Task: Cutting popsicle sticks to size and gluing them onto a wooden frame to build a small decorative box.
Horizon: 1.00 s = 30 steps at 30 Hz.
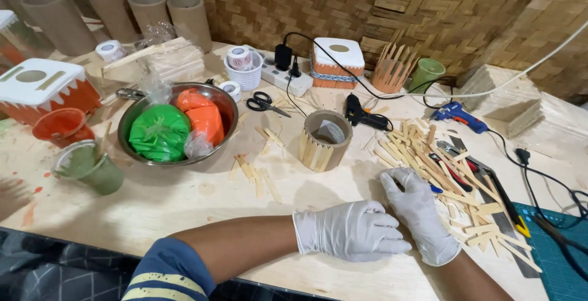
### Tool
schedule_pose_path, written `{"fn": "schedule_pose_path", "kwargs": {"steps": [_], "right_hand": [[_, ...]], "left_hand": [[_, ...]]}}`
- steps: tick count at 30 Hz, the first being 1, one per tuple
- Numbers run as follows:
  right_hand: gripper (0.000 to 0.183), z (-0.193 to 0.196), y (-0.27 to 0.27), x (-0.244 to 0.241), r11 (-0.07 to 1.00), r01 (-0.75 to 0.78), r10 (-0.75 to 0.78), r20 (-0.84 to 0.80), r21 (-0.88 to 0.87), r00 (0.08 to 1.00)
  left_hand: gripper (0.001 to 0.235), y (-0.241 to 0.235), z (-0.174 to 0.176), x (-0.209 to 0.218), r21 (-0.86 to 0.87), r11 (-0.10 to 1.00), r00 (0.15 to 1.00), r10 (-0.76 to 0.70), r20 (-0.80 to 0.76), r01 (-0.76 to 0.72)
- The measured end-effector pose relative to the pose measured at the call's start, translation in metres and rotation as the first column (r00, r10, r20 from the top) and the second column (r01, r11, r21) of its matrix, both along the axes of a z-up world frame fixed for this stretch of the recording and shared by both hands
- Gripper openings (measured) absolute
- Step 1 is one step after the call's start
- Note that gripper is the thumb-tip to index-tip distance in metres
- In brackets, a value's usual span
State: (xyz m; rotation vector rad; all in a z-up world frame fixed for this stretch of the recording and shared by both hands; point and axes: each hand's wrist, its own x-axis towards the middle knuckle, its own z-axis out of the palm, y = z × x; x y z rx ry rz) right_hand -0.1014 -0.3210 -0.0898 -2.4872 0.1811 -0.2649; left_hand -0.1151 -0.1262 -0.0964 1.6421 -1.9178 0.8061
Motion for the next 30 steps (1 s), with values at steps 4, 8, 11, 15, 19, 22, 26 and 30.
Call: {"fn": "schedule_pose_path", "kwargs": {"steps": [4,8,11,15,19,22,26,30], "right_hand": [[0.028,0.007,0.005,-0.003,1.0,0.027,-0.026,-0.042,0.012,0.999],[0.024,0.008,0.005,-0.003,0.994,0.089,-0.086,-0.055,0.06,0.995],[0.025,0.009,0.006,-0.007,0.989,0.093,-0.09,-0.028,0.112,0.996],[0.024,0.015,0.011,-0.011,0.99,0.121,-0.12,-0.021,0.066,0.993],[0.018,0.014,0.011,-0.021,0.995,-0.027,-0.003,0.299,0.097,0.954],[0.013,0.014,0.012,-0.025,0.978,-0.206,0.178,0.573,-0.015,0.8],[0.013,0.009,0.009,-0.025,0.956,-0.202,0.294,0.688,-0.214,0.664],[0.012,0.012,0.007,-0.027,0.953,-0.229,0.302,0.676,-0.198,0.672]], "left_hand": [[0.027,-0.003,-0.007,0.002,0.014,1.0,1.0,-0.013,-0.006,0.013],[0.025,-0.004,-0.011,0.003,0.022,1.0,1.0,-0.002,-0.026,0.002],[0.023,-0.003,-0.008,0.0,-0.053,0.998,0.999,0.023,0.036,-0.021],[0.024,-0.002,-0.006,0.0,-0.013,0.999,0.997,0.053,0.052,-0.052],[0.022,-0.002,-0.005,0.0,-0.042,0.999,0.999,0.035,0.04,-0.033],[0.021,0.0,-0.001,-0.002,-0.042,0.998,0.999,0.039,0.036,-0.038],[0.02,0.002,0.003,-0.002,-0.108,0.994,0.997,0.026,0.072,-0.018],[0.022,0.004,0.001,-0.001,-0.148,0.986,0.987,0.098,0.129,-0.078]]}}
